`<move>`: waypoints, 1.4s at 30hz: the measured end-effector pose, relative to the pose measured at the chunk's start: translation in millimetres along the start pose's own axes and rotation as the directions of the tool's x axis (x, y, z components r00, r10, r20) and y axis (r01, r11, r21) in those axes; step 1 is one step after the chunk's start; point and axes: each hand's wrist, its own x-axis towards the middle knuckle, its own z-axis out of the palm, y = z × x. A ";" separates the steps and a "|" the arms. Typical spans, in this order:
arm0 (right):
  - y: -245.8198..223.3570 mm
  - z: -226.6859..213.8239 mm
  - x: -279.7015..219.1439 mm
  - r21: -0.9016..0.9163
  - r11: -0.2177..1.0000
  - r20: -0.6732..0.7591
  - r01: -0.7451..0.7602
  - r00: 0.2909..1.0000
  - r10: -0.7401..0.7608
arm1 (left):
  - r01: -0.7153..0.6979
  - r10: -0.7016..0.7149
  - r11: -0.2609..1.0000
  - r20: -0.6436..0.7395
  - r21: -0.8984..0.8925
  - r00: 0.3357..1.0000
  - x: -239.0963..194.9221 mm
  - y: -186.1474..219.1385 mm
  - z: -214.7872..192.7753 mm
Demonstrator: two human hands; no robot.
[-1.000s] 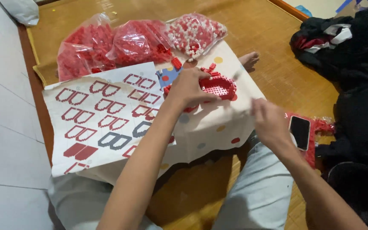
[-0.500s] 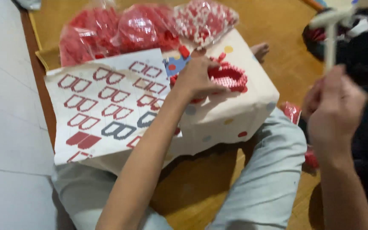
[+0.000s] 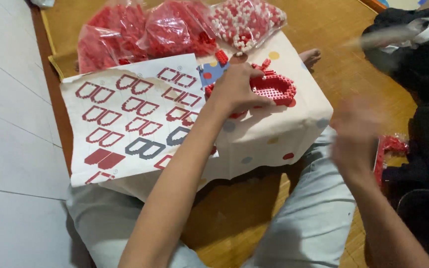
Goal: The person assembles small red and white plastic bricks into a rectangular container shape by hand, following a printed instruction sheet. They connect individual pieces to form walls and then tap the assembled structure on a small stool to secure the connections.
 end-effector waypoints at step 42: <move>-72.4 -197.9 67.9 0.945 0.148 0.164 -0.293 0.811 0.561 | -0.157 0.173 0.974 -0.091 0.164 0.981 7.6 -18.8 18.8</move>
